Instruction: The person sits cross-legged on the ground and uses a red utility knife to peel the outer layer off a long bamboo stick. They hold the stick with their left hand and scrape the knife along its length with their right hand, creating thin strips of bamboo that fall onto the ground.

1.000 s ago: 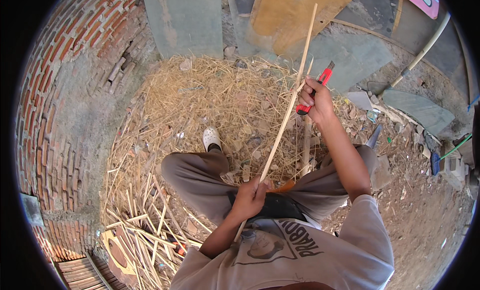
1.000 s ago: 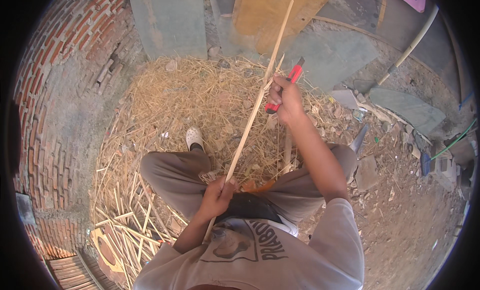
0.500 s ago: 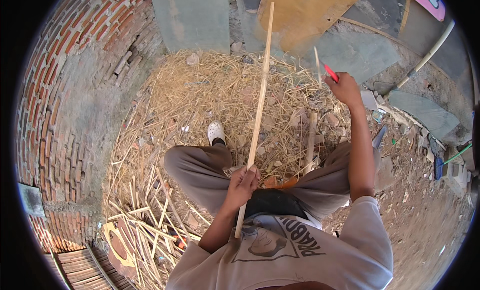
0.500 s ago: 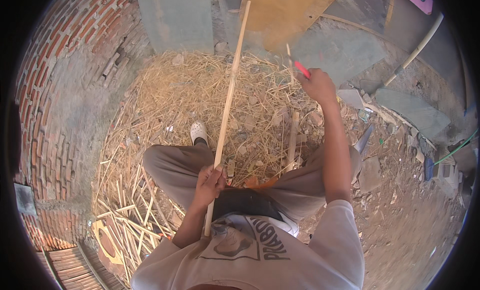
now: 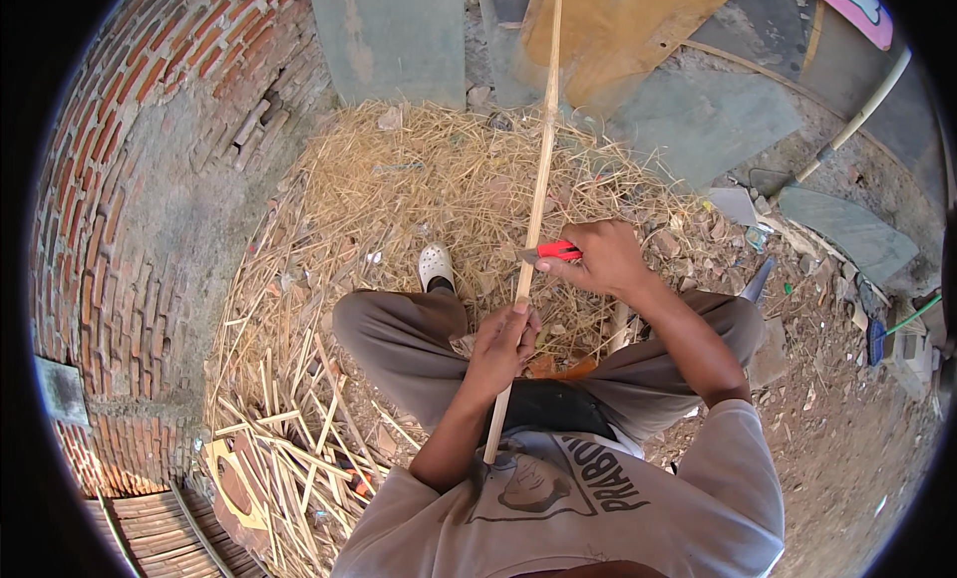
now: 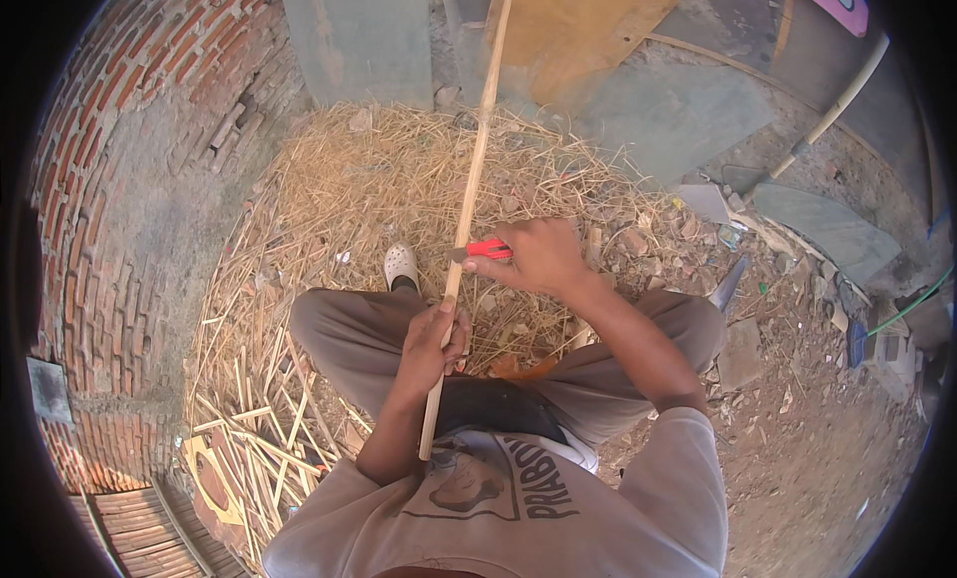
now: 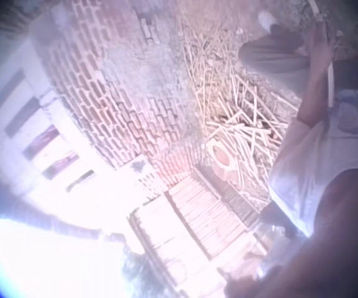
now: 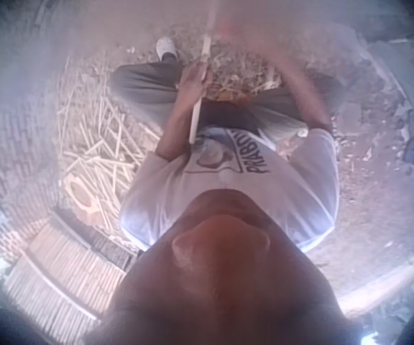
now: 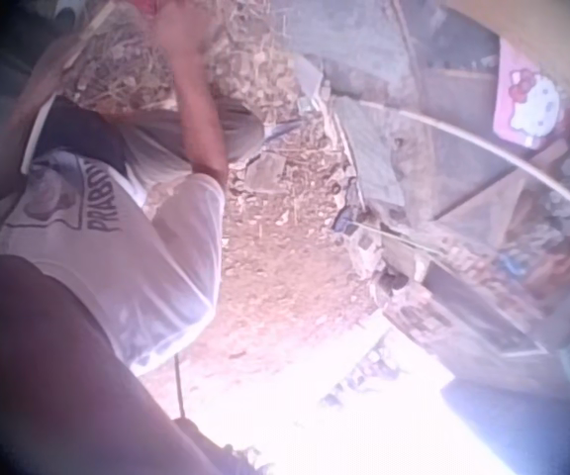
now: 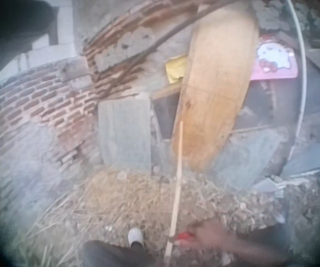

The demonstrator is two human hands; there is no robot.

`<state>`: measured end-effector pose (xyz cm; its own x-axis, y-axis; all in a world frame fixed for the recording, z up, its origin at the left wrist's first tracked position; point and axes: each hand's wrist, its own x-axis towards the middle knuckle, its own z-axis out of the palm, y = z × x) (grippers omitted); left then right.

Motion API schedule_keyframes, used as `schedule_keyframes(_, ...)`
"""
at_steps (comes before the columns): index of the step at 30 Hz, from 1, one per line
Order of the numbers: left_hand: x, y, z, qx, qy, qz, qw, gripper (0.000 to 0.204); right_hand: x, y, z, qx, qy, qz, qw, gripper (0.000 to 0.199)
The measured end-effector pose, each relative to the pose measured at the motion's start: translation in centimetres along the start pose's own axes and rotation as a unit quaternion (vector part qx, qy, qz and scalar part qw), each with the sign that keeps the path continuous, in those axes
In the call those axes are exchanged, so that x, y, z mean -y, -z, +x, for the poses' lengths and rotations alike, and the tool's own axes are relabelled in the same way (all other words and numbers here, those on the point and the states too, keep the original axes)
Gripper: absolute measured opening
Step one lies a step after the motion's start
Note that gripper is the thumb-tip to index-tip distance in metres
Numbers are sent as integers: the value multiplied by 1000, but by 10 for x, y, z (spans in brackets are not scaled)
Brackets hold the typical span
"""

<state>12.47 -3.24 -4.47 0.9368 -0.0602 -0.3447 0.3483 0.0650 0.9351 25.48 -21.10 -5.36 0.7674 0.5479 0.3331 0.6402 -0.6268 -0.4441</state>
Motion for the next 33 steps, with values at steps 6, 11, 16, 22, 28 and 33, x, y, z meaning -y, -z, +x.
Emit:
schedule_keyframes(6,2,-5,-4,-96,-208,250,941,31,-6,-11,5,-47,11,-26,999,62)
schedule_keyframes(11,-5,-1,-6,-127,-204,399,885,18,-11,-15,5,-62,0,-40,997,62)
schedule_keyframes(16,-6,0,-9,-130,-217,447,858,16,-15,-10,11,-75,29,-77,994,63)
schedule_keyframes(22,-10,0,-6,-121,-223,490,834,15,-28,-19,13,-105,55,-110,987,68)
schedule_keyframes(28,0,0,-8,-102,-240,515,816,13,-57,-20,23,-108,0,-127,986,66)
schedule_keyframes(33,14,-11,-23,-67,-216,499,837,14,-105,-21,31,-92,-116,-179,973,67)
